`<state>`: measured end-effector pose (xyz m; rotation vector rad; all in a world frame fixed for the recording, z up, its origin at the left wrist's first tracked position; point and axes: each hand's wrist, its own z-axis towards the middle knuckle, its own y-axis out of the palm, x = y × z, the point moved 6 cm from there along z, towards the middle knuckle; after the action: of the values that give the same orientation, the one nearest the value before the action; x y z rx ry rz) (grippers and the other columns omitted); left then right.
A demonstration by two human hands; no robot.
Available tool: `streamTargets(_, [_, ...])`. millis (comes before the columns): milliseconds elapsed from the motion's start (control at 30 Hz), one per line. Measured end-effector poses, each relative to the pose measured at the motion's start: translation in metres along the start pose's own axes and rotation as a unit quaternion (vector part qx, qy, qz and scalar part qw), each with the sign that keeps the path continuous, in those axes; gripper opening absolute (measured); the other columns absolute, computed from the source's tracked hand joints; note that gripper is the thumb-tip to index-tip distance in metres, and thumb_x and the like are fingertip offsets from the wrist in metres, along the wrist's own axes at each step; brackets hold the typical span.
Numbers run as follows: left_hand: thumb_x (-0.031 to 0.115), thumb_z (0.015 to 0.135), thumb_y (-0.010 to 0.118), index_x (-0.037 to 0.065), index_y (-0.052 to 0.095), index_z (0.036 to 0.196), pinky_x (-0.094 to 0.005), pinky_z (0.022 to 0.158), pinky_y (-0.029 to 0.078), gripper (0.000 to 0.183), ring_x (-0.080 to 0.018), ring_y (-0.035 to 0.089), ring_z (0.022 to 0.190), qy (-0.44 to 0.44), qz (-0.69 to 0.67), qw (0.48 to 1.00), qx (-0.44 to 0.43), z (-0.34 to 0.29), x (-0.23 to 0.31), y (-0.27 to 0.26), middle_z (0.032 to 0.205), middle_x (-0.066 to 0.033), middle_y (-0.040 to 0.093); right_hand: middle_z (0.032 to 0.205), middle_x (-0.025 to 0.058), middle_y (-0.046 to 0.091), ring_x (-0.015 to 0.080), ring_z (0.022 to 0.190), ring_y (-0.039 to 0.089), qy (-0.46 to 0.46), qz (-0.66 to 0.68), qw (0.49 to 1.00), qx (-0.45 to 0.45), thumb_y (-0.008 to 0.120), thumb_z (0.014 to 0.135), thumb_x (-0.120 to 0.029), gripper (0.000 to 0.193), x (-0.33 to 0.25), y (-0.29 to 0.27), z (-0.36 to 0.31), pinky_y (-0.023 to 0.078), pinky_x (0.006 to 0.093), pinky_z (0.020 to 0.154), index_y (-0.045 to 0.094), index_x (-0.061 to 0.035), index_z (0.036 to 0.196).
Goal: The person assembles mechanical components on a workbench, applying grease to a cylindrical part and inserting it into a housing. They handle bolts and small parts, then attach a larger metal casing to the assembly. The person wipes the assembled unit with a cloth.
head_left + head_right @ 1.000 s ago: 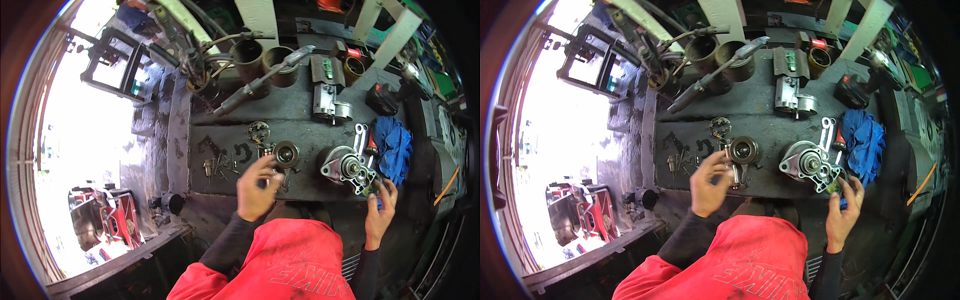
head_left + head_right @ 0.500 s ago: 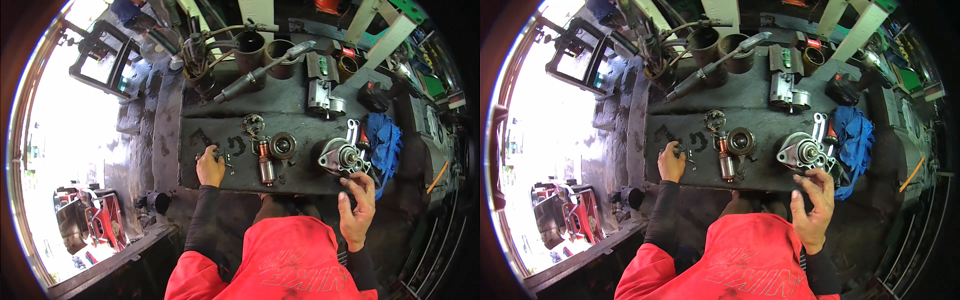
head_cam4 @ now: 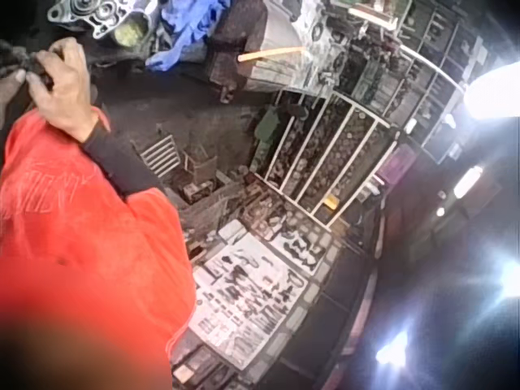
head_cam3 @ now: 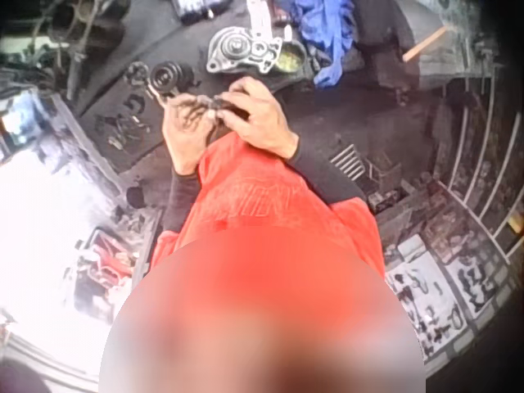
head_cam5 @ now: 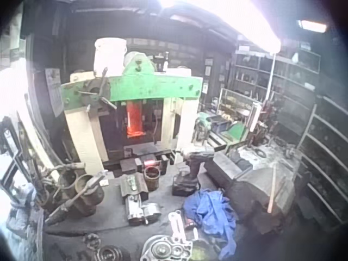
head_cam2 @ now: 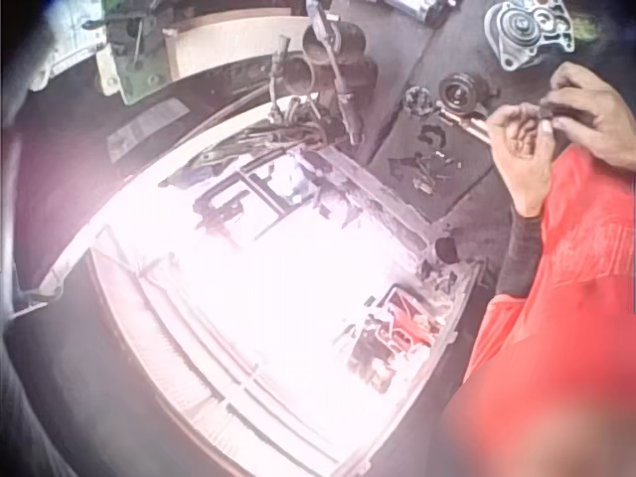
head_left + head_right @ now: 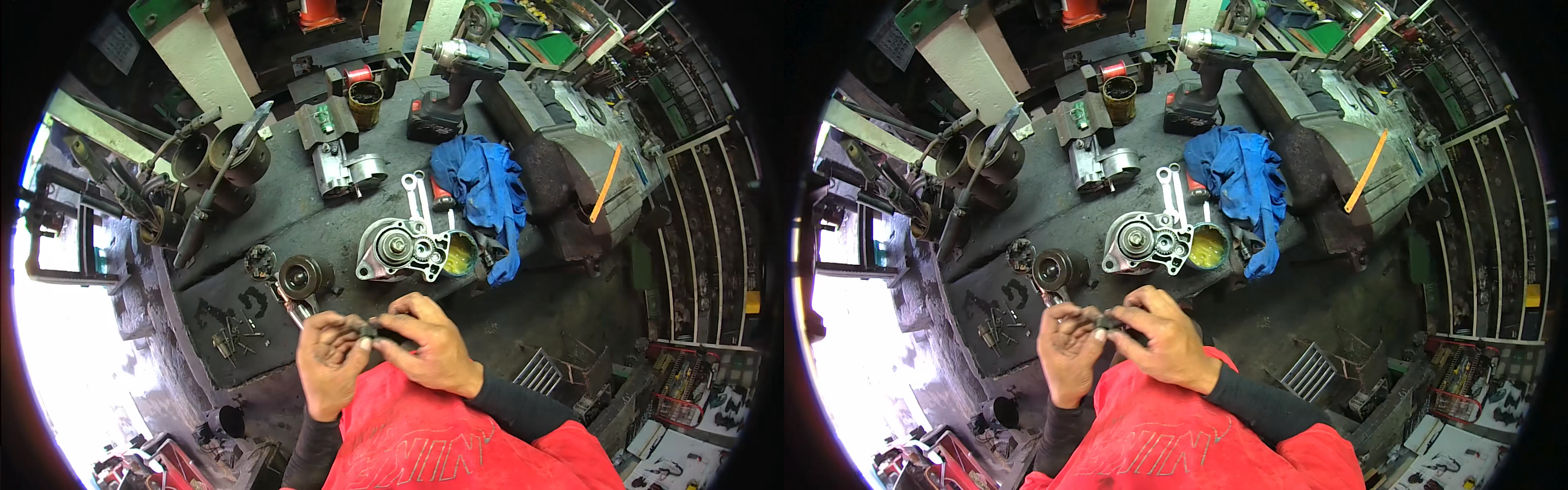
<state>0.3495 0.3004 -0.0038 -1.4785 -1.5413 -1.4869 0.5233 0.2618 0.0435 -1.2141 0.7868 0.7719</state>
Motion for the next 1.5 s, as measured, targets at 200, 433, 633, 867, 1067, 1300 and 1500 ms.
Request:
streamTargets(200, [-0.010,0.092,0.078,0.000,0.046,0.144,-0.0325,0.096,0.060,0.062,-0.0213,0.072,0.114,-0.059,-0.018,0.993,-0.102,0.013,-0.021,0.048,0.130,-0.0191,0.070,0.109,0.0130,0.066,0.0289,0.105,0.065,0.098,0.020,0.995,0.005,0.086,0.082,-0.013,0.028,0.035,-0.050,-0.018,0.053,0.0390,0.091,0.080,-0.0033,0.108])
streamTargets(433, [-0.002,0.094,0.080,-0.001,0.048,0.152,-0.0303,0.095,0.058,0.067,-0.0189,0.072,0.114,-0.083,0.048,0.993,-0.064,0.011,-0.046,0.046,0.139,-0.0196,0.068,0.137,0.0165,0.063,0.0379,0.130,0.055,0.052,-0.340,0.938,0.035,0.082,0.076,-0.020,0.028,0.123,-0.112,0.027,0.043,0.0498,0.108,0.084,-0.0083,0.101])
streamTargets(633, [0.000,0.097,0.078,-0.001,0.051,0.149,-0.0270,0.093,0.057,0.059,-0.0136,0.071,0.109,-0.092,0.070,0.993,0.016,-0.005,-0.056,0.005,0.133,-0.0161,0.071,0.152,0.0122,0.059,0.0363,0.140,0.051,0.063,-0.483,0.867,-0.110,0.080,0.075,-0.025,0.027,0.175,-0.065,0.047,0.039,0.0525,0.114,0.087,-0.0141,0.098])
streamTargets(867, [-0.004,0.095,0.077,-0.002,0.052,0.148,-0.0263,0.092,0.058,0.060,-0.0148,0.069,0.109,-0.057,0.076,0.993,0.069,-0.006,-0.046,-0.024,0.131,-0.0153,0.070,0.145,0.0159,0.062,0.0369,0.136,0.055,0.165,-0.253,0.951,-0.071,0.083,0.076,-0.026,0.032,0.161,-0.107,0.050,0.044,0.0482,0.113,0.087,-0.0097,0.103])
streamTargets(1067, [0.014,0.072,0.095,0.004,0.042,0.162,-0.0449,0.115,0.047,0.105,-0.0343,0.055,0.143,0.202,0.350,0.913,-0.065,0.067,0.004,0.025,0.159,-0.0201,0.052,0.120,0.0109,0.067,0.0201,0.112,0.065,0.236,0.195,0.947,0.093,0.086,0.084,-0.002,0.026,0.122,-0.113,0.019,0.051,0.0315,0.098,0.080,0.0085,0.108])
streamTargets(1300, [0.029,0.058,0.102,0.014,0.027,0.170,-0.0514,0.126,0.034,0.136,-0.0412,0.046,0.149,0.263,0.451,0.801,-0.294,0.144,-0.005,0.082,0.161,-0.0186,0.051,0.098,0.0085,0.067,0.0153,0.085,0.064,0.248,0.070,0.944,0.208,0.086,0.086,-0.010,0.022,0.109,-0.071,0.014,0.052,0.0301,0.077,0.081,0.0055,0.102])
streamTargets(1500, [0.027,0.059,0.102,0.020,0.024,0.171,-0.0535,0.123,0.032,0.137,-0.0347,0.058,0.136,0.248,0.395,0.850,-0.246,0.144,-0.016,0.078,0.137,-0.0114,0.067,0.104,0.0135,0.066,0.0324,0.100,0.064,0.149,-0.240,0.927,0.248,0.084,0.085,-0.024,0.024,0.073,-0.059,0.016,0.050,0.0455,0.088,0.082,-0.0021,0.097])
